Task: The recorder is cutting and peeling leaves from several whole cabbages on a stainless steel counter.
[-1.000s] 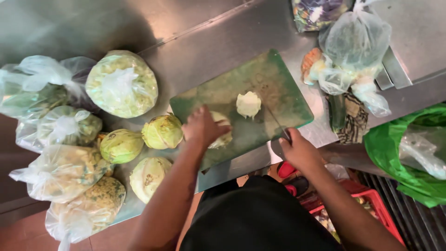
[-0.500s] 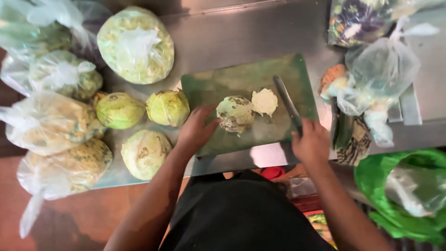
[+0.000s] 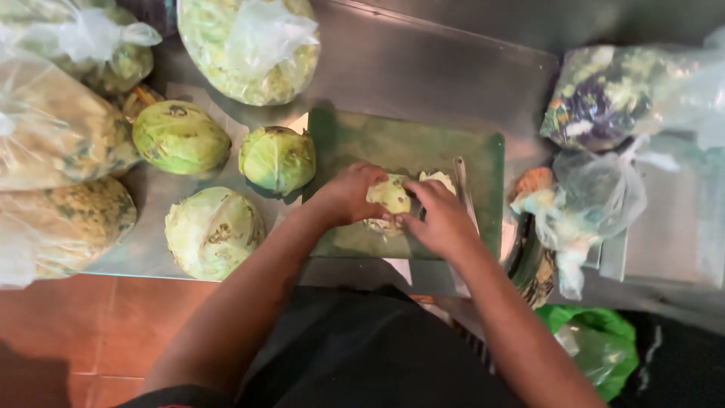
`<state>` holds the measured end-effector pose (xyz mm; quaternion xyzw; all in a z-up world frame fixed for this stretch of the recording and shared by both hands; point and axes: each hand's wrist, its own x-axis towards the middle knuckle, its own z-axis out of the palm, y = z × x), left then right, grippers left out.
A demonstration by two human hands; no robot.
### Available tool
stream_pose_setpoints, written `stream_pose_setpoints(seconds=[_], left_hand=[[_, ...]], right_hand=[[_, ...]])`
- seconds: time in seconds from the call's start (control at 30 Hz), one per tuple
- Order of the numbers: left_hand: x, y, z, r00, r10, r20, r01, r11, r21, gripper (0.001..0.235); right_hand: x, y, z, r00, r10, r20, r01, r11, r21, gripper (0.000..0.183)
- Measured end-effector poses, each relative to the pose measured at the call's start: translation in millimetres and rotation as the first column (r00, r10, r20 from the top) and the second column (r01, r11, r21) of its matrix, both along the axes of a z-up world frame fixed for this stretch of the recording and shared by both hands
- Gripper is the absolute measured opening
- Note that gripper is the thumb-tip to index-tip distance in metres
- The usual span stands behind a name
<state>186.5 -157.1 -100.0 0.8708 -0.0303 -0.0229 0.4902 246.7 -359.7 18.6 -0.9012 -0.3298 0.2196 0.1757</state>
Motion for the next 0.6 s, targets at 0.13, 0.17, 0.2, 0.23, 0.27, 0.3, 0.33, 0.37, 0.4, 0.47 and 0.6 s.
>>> stream_pose_setpoints(seconds=[0.13, 0.17, 0.2, 0.23, 0.27, 0.3, 0.33, 0.37, 0.4, 0.47, 0.6], left_hand=[[-7, 0, 3, 0.967, 0.029, -0.255, -0.074, 0.983, -0.168, 0.062], [-8, -2, -1, 0.955, 0.015, -0.297, -0.074, 0.979, -0.191, 0.055], [-9, -4, -5, 0.941, -0.001, -0.337, -0.076, 0.974, -0.215, 0.048], [-13, -5, 0, 0.941, 0.006, -0.338, -0.085, 0.971, -0.222, 0.048], [-16, -6, 5, 0.934, -0.001, -0.356, -0.094, 0.964, -0.251, 0.042], [-21, -7, 10, 0.927, -0.013, -0.376, -0.1, 0.955, -0.279, 0.038], [-25, -8, 18, 0.925, -0.011, -0.379, -0.106, 0.952, -0.286, 0.038], [-29, -10, 27, 0.909, 0.134, -0.394, -0.25, 0.932, -0.261, 0.041], [-33, -12, 36, 0.873, 0.275, -0.402, -0.388, 0.892, -0.233, 0.046], [-39, -18, 39, 0.889, 0.342, -0.305, -0.416, 0.882, -0.221, 0.05], [-43, -28, 35, 0.91, 0.399, -0.113, -0.414, 0.891, -0.187, 0.049]], right_hand=[[4, -1, -8, 0.999, -0.004, 0.044, 0.002, 0.998, 0.055, 0.061], [6, 1, -6, 0.998, -0.057, -0.032, 0.057, 0.998, 0.003, 0.057], [8, 4, -3, 0.988, -0.114, -0.104, 0.109, 0.993, -0.055, 0.054], [14, 5, -3, 0.989, -0.105, -0.104, 0.099, 0.993, -0.062, 0.054], [19, 7, -2, 0.994, -0.061, -0.089, 0.054, 0.995, -0.085, 0.052], [23, 7, -2, 0.997, -0.021, -0.077, 0.013, 0.994, -0.108, 0.05], [31, 16, 0, 0.997, -0.016, -0.081, 0.007, 0.993, -0.115, 0.05], [38, 24, 2, 0.993, 0.072, -0.097, -0.076, 0.996, -0.042, 0.053], [46, 31, 5, 0.981, 0.16, -0.108, -0.157, 0.987, 0.033, 0.056], [59, 42, -10, 0.955, 0.271, -0.119, -0.269, 0.963, 0.031, 0.06], [72, 61, -18, 0.847, 0.473, -0.244, -0.519, 0.835, -0.183, 0.051]])
